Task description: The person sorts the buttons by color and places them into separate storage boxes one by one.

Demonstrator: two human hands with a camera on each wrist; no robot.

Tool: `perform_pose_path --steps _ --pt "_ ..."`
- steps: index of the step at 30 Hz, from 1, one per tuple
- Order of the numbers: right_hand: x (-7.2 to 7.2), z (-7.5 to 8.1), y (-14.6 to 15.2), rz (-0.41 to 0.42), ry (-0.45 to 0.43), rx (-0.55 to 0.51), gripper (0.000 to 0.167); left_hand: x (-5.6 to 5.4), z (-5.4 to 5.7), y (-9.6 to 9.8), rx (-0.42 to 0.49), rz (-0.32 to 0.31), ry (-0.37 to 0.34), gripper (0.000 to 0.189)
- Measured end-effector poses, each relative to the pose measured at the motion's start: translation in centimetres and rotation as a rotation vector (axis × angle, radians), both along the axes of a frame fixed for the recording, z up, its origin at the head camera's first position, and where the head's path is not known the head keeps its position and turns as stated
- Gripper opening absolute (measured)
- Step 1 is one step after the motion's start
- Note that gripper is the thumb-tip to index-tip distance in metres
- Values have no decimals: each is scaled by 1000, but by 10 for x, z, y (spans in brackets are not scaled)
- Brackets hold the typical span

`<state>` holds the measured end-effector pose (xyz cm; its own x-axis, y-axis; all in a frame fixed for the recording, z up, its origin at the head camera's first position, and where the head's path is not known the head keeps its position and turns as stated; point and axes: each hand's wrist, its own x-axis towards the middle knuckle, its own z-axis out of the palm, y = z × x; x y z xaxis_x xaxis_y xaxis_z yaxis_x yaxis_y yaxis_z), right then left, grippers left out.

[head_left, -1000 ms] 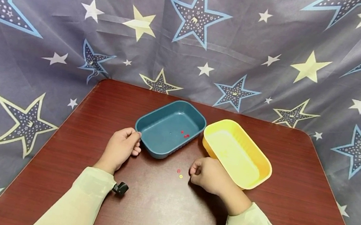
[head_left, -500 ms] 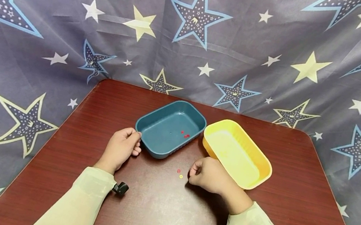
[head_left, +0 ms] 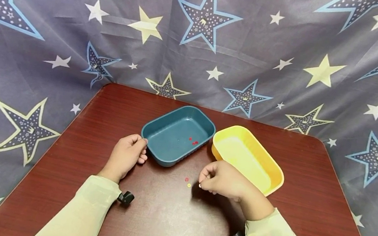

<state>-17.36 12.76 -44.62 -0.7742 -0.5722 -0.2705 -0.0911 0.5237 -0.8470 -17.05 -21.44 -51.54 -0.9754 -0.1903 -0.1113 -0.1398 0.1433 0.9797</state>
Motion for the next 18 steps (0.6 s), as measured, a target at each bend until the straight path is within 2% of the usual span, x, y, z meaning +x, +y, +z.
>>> perform_pose_path --steps 6,13,18 --pt "-4 12 5 21 -26 -55 11 1 1 0 4 0 -3 35" --pt "-7 24 10 10 -51 -69 11 0 -1 0 17 -1 -1 35" --pt "-14 30 18 0 -36 -65 10 0 -2 -1 17 -2 -1 36"
